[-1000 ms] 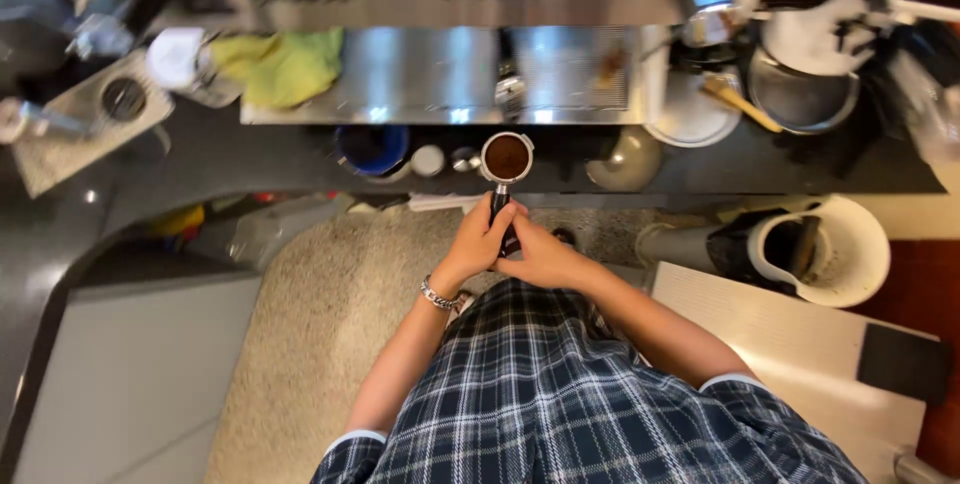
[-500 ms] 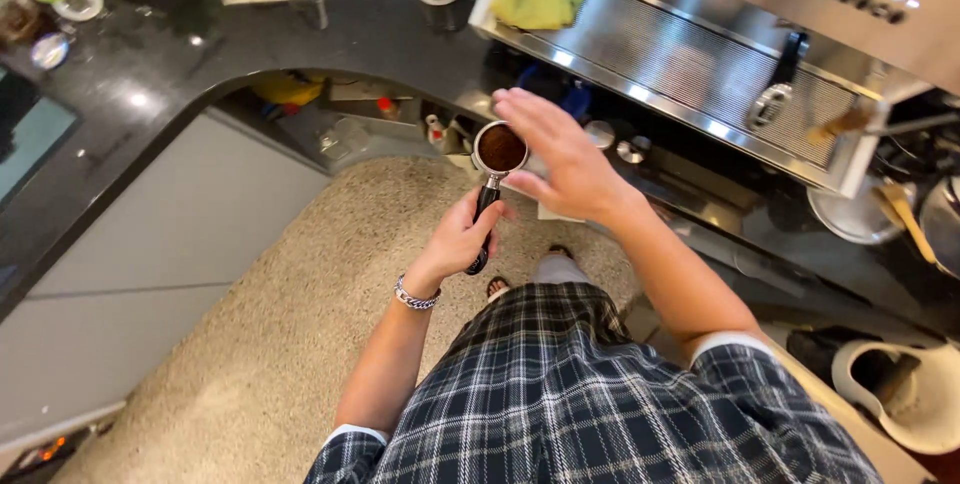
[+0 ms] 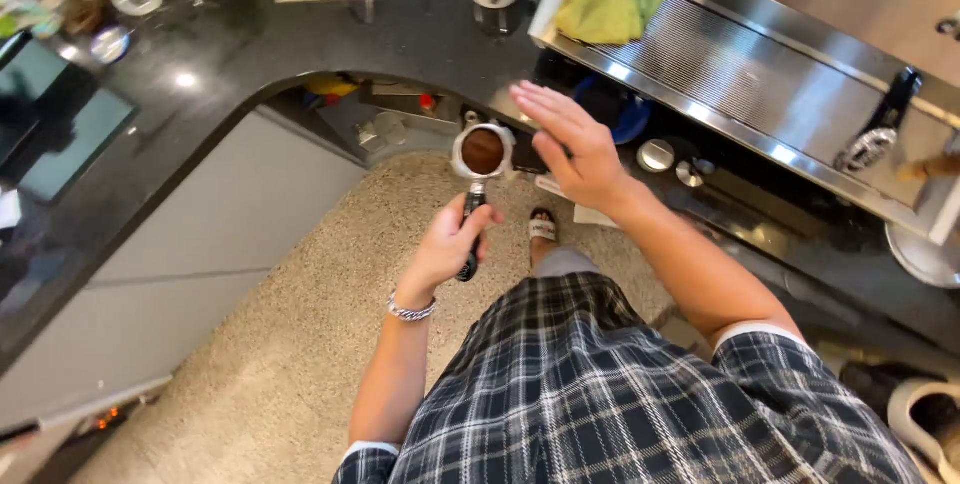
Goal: Prepare a shot of espresso using a professional espresso machine and grinder.
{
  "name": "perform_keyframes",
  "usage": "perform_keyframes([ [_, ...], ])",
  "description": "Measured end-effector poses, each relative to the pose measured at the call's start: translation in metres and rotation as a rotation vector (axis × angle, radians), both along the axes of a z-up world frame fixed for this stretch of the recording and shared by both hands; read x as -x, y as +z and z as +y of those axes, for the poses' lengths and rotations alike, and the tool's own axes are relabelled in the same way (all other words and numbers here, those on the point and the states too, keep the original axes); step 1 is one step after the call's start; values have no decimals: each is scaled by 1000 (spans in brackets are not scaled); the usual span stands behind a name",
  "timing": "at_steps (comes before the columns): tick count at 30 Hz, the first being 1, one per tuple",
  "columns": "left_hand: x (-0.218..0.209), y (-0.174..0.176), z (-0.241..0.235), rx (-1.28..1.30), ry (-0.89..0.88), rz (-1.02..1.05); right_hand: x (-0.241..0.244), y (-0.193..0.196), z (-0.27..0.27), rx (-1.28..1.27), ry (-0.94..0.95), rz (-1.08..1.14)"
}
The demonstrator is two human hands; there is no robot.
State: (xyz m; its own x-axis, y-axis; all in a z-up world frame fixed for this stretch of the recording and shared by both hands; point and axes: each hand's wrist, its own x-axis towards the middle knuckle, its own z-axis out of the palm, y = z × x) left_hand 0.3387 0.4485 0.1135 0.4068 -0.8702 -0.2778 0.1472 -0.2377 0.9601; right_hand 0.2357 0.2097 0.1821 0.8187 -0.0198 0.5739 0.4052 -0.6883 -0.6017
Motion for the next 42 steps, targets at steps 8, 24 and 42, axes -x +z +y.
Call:
perform_keyframes([
  [8,-54,-90,-29,6,21,170,82,-161,-52,-336,-637,499],
  [24,-92,-156,-92,27,-205,144,151,-191,-107,-49,-1455,690],
  [42,64,-205,-112,-98,-71,195,213,-219,-181,-173,-1084,907],
])
